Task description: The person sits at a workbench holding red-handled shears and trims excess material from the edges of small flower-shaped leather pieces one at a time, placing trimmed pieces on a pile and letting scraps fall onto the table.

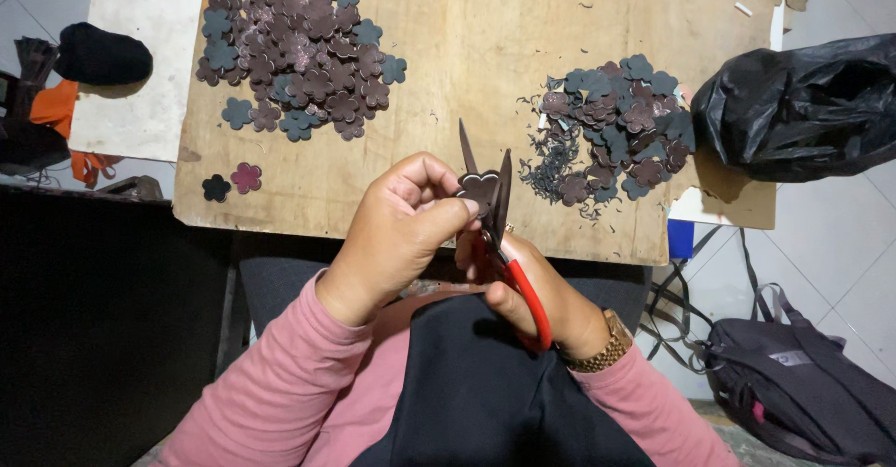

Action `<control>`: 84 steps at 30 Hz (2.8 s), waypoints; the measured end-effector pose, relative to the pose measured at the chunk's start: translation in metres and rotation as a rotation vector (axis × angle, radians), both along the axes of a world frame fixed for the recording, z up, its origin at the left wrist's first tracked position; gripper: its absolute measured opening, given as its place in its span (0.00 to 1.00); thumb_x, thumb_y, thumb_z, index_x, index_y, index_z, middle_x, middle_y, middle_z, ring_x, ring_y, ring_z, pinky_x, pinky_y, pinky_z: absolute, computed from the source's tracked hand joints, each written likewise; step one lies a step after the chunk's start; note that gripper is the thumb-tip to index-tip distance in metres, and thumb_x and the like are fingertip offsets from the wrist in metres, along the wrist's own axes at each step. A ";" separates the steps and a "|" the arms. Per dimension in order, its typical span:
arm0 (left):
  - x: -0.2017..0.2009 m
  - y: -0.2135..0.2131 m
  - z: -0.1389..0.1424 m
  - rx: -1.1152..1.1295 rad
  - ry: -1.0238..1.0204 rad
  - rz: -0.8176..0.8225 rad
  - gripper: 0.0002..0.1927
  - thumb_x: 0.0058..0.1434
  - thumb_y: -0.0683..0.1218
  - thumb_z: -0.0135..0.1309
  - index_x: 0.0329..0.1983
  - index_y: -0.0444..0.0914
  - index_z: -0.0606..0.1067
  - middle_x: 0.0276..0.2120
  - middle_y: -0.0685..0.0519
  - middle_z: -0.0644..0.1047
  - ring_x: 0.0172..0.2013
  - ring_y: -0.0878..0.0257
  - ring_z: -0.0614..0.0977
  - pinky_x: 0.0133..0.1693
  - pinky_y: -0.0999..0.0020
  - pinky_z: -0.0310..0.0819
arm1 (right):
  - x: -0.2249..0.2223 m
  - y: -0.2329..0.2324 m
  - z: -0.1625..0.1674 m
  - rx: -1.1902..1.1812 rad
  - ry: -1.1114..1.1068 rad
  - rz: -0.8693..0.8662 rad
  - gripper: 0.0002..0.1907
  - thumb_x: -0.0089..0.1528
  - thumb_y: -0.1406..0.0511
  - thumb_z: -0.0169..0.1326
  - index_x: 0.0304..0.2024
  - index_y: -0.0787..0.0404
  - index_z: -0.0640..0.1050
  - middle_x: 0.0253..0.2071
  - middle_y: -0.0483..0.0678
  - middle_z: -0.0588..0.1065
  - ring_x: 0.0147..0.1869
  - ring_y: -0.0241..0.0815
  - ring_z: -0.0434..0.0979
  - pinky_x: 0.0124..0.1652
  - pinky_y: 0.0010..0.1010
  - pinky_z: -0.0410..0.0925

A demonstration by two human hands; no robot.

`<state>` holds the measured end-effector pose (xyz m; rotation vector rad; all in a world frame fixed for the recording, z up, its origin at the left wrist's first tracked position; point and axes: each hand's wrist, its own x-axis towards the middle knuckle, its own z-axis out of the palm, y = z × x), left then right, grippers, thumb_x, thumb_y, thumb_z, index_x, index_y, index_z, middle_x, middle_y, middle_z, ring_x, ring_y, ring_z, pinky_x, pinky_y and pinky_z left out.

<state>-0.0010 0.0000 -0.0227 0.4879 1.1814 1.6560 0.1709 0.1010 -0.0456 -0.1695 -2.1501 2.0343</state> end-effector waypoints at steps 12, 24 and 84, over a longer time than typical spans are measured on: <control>-0.005 -0.004 0.006 -0.003 -0.083 -0.064 0.05 0.61 0.34 0.56 0.37 0.34 0.71 0.31 0.51 0.79 0.30 0.69 0.80 0.34 0.74 0.76 | 0.001 -0.001 0.002 -0.138 -0.017 0.028 0.45 0.64 0.31 0.46 0.55 0.66 0.69 0.44 0.46 0.69 0.47 0.37 0.67 0.49 0.29 0.67; -0.003 -0.008 0.003 0.039 -0.062 -0.059 0.06 0.62 0.35 0.56 0.37 0.34 0.71 0.32 0.53 0.79 0.32 0.70 0.80 0.36 0.75 0.77 | -0.003 -0.002 0.005 0.115 -0.036 -0.080 0.47 0.62 0.30 0.46 0.55 0.67 0.69 0.44 0.45 0.69 0.46 0.35 0.67 0.47 0.27 0.67; 0.005 -0.007 0.053 0.240 0.176 0.179 0.05 0.66 0.42 0.58 0.42 0.35 0.77 0.35 0.54 0.81 0.34 0.71 0.78 0.37 0.75 0.73 | -0.035 -0.011 0.050 -0.228 0.300 -0.570 0.05 0.66 0.67 0.50 0.40 0.65 0.72 0.36 0.47 0.72 0.38 0.36 0.70 0.42 0.30 0.66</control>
